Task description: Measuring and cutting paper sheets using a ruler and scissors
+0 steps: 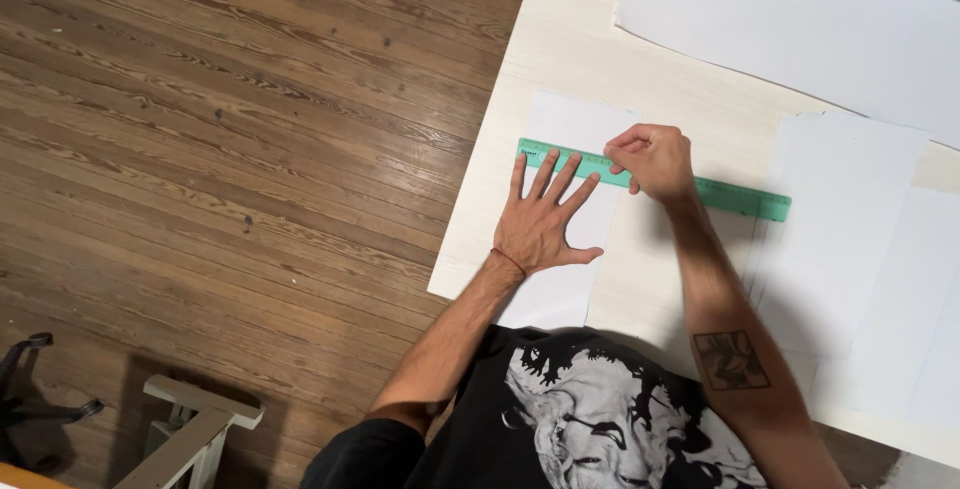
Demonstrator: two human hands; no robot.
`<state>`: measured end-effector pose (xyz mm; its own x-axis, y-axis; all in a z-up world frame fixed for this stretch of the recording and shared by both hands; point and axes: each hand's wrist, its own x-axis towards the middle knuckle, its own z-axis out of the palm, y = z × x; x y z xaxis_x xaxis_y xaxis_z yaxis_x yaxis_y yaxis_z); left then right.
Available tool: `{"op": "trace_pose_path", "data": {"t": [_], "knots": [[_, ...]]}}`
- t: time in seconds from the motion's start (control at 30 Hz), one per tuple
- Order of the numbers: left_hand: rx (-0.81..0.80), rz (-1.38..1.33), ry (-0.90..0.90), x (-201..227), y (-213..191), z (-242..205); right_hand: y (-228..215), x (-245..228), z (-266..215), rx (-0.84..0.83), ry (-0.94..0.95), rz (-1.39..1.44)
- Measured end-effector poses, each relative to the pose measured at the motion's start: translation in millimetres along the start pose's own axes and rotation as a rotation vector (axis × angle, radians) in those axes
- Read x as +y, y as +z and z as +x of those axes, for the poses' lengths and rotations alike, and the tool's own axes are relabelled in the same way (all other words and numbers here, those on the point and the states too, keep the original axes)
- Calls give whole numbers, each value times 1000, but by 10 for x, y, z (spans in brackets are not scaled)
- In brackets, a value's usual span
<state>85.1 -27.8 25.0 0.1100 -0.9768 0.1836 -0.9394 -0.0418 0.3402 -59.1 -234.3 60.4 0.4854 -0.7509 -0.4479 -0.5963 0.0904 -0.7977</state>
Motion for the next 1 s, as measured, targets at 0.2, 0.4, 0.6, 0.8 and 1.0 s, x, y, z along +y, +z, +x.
{"op": "trace_pose_path", "data": {"t": [0.2, 0.4, 0.6, 0.8, 1.0], "knots": [[-2, -9, -3, -2, 26, 1, 3, -43, 57, -12, 11, -56], [-22, 0, -1, -11, 36, -6, 5, -57, 93, -20, -6, -73], [-32, -3, -7, -12, 25, 8, 13, -11, 137, -21, -48, -78], [-34, 6, -8, -15, 31, 12, 12, 44, 166, -20, -65, -83], [-30, 10, -6, -4, 12, 24, 0, 53, 197, -26, -53, -84]]}}
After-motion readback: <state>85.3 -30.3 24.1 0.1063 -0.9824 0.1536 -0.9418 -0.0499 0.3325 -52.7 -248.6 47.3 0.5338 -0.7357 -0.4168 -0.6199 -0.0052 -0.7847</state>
